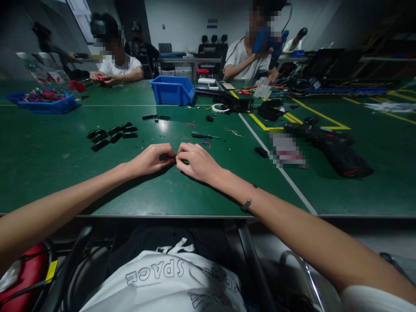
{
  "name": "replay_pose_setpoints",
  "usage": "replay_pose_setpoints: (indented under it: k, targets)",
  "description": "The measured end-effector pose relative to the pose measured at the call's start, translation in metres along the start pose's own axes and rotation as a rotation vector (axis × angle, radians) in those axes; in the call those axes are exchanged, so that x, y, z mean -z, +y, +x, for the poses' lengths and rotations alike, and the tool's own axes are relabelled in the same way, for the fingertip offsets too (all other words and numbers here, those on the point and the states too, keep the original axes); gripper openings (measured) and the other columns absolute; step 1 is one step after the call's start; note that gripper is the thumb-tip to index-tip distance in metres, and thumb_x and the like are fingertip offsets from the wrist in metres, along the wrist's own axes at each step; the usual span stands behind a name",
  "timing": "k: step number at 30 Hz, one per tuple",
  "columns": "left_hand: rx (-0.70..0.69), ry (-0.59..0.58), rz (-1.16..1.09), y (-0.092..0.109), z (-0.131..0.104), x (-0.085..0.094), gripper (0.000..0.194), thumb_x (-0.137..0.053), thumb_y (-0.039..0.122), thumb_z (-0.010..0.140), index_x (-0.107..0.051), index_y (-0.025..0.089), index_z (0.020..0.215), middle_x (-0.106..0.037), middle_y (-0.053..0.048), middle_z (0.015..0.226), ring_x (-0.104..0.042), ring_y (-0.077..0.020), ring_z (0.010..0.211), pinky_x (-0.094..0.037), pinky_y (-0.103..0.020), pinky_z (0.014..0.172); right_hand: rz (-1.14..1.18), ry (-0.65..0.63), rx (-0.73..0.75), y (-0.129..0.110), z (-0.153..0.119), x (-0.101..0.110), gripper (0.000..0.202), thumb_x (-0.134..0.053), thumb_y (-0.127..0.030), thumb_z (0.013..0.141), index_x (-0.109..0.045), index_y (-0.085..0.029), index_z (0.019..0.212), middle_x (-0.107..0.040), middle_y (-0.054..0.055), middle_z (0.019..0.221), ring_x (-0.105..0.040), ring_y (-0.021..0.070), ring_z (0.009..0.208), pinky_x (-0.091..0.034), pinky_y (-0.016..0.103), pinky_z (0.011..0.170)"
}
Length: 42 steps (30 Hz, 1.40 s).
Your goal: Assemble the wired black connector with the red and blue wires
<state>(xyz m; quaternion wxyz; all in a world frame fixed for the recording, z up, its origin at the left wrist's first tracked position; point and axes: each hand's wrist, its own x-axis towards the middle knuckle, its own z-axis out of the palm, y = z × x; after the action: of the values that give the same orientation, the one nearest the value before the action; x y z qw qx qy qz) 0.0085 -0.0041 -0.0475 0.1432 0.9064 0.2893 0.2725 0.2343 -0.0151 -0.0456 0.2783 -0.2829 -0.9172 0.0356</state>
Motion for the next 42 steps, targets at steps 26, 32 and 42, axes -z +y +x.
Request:
replay_pose_setpoints:
  k: [26, 32, 42]
  targets:
    - [0.268, -0.024, -0.297, -0.007, 0.000, 0.009, 0.018, -0.059, 0.025, 0.091, -0.068, 0.014, 0.101, -0.071, -0.003, 0.091, -0.061, -0.0149, 0.084, -0.045, -0.027, 0.079, -0.054, -0.029, 0.030, -0.002, -0.002, 0.003, 0.020, -0.056, -0.020, 0.098, -0.072, -0.016, 0.087, -0.068, 0.009, 0.102, -0.064, 0.0216, 0.095, -0.046, 0.037, 0.087]
    - [0.306, -0.007, -0.357, -0.007, 0.003, 0.003, 0.018, -0.055, 0.026, 0.093, -0.067, 0.013, 0.097, -0.066, -0.001, 0.082, -0.056, -0.0127, 0.075, -0.043, -0.025, 0.072, -0.062, -0.021, 0.039, -0.002, -0.001, 0.004, 0.021, -0.055, -0.020, 0.098, -0.073, -0.014, 0.089, -0.068, 0.010, 0.102, -0.064, 0.0222, 0.095, -0.046, 0.037, 0.086]
    - [0.298, 0.041, -0.279, -0.005, 0.008, -0.005, 0.021, -0.053, 0.030, 0.095, -0.067, 0.013, 0.095, -0.069, -0.003, 0.086, -0.059, -0.0150, 0.079, -0.045, -0.028, 0.076, -0.049, -0.006, 0.053, -0.002, -0.003, 0.003, 0.022, -0.052, -0.020, 0.099, -0.072, -0.017, 0.091, -0.068, 0.011, 0.103, -0.063, 0.0233, 0.094, -0.047, 0.039, 0.085]
